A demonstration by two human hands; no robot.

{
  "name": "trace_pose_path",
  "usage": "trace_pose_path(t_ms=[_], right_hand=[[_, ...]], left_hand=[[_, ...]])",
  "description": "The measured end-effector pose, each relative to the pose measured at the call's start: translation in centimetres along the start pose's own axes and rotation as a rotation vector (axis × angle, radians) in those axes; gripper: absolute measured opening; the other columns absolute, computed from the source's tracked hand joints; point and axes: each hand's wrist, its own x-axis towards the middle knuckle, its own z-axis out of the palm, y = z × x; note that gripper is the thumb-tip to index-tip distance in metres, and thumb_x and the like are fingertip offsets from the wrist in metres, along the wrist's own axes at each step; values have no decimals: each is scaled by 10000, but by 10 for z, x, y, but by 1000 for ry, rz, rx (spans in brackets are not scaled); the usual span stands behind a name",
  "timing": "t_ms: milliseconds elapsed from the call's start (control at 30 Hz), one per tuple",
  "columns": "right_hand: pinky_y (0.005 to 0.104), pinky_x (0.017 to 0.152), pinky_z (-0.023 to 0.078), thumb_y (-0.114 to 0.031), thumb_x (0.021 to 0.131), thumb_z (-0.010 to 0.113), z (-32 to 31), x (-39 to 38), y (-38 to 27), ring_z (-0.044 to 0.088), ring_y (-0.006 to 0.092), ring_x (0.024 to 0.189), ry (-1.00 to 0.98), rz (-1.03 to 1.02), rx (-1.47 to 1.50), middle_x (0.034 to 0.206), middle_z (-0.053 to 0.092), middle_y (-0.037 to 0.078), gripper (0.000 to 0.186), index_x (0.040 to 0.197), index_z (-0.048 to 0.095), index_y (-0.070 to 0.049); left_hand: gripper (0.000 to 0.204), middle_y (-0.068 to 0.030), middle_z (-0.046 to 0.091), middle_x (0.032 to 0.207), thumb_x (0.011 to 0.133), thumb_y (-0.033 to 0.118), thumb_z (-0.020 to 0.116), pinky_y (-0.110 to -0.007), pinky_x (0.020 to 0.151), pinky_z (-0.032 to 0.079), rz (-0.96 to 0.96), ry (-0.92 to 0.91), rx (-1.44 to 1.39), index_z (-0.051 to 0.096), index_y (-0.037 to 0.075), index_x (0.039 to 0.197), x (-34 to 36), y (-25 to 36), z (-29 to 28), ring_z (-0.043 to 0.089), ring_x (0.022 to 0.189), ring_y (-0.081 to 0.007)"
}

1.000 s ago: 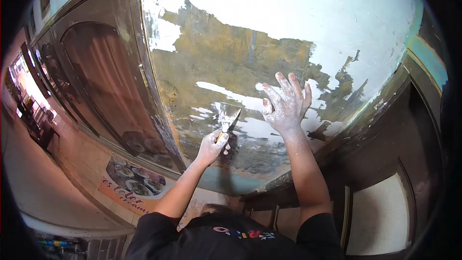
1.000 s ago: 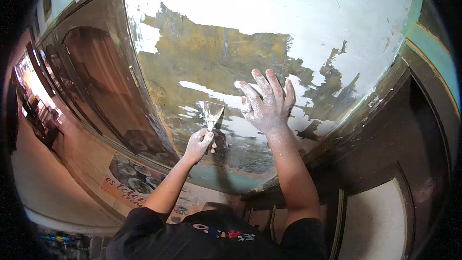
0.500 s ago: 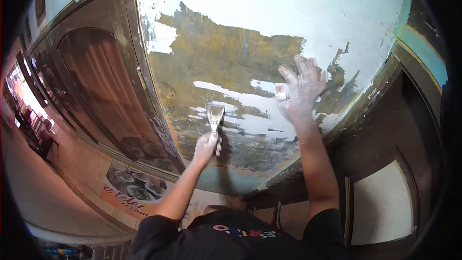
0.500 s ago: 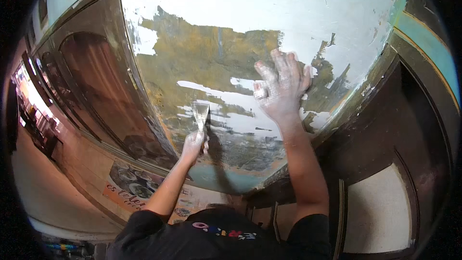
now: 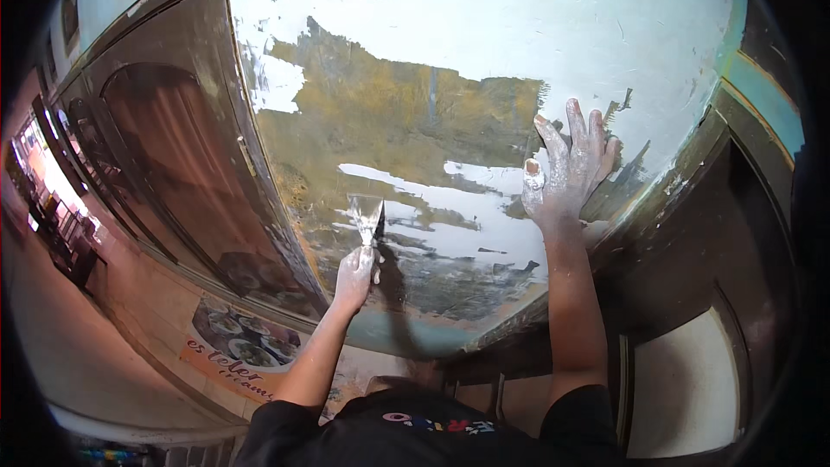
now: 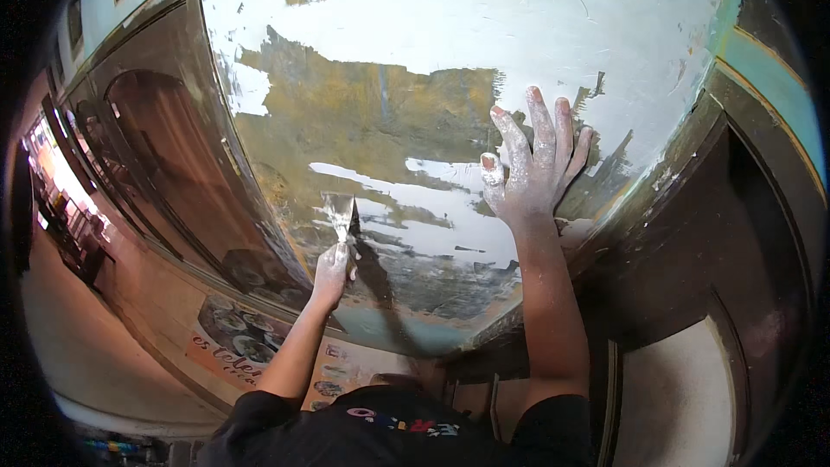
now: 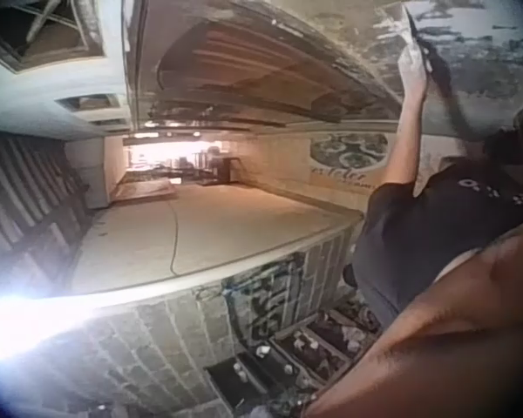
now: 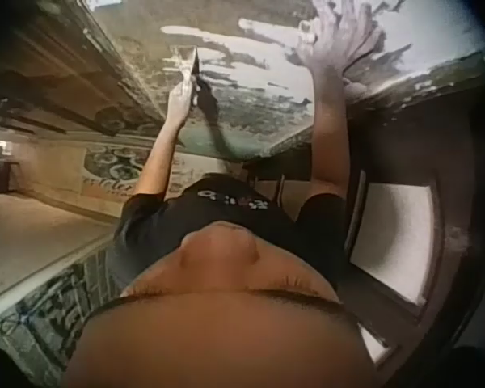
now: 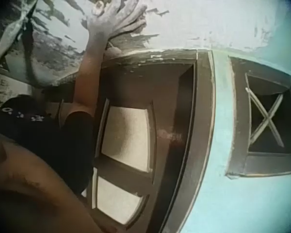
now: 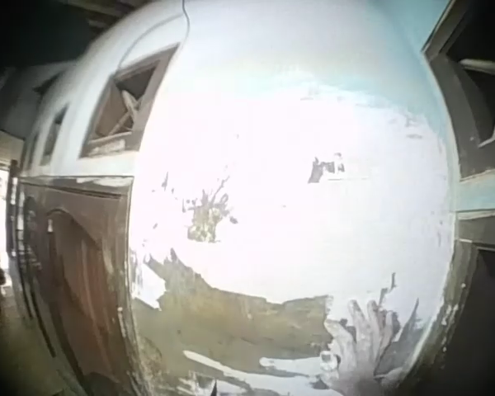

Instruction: Scraping old paint or plaster off a wall using a putty knife.

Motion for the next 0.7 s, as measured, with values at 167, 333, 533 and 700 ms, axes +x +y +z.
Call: trace_pose_path(t_ms=[167,333,533,700], right_hand=[[553,1115,89,-302,865,487,1,-6,1,268,325,1381,-30,16,-25,1438,413,102,363,1185,610,-182],[549,1125,62,-234,779,571,2,-17,-1,236,326,1396,-8,63,42,1437,417,113,396,1166,629,-176],[601,1102,62,-383,862,538,11,-68,1,266,349,1379,-148,132,22,1450,386,88,386,1222,581,-251],[639,1087,72,-369,854,552,22,-125,3,268,385,1364,-102,180,91,1449,367,103,393,1225,578,-240]], left_hand=[[358,-4,513,552,979,300,463,-275,462,369,38,-55,7,580,35,767,28,78,2,473,477,-98],[303,-6,514,582,962,258,494,-266,485,375,-24,-167,-25,572,39,767,-9,-16,20,470,510,-81],[302,-13,507,559,969,264,496,-263,460,383,28,-168,36,569,39,782,10,50,34,467,473,-92],[315,-27,538,580,973,300,496,-252,441,413,-119,-370,-76,575,31,831,3,29,36,500,466,-100]])
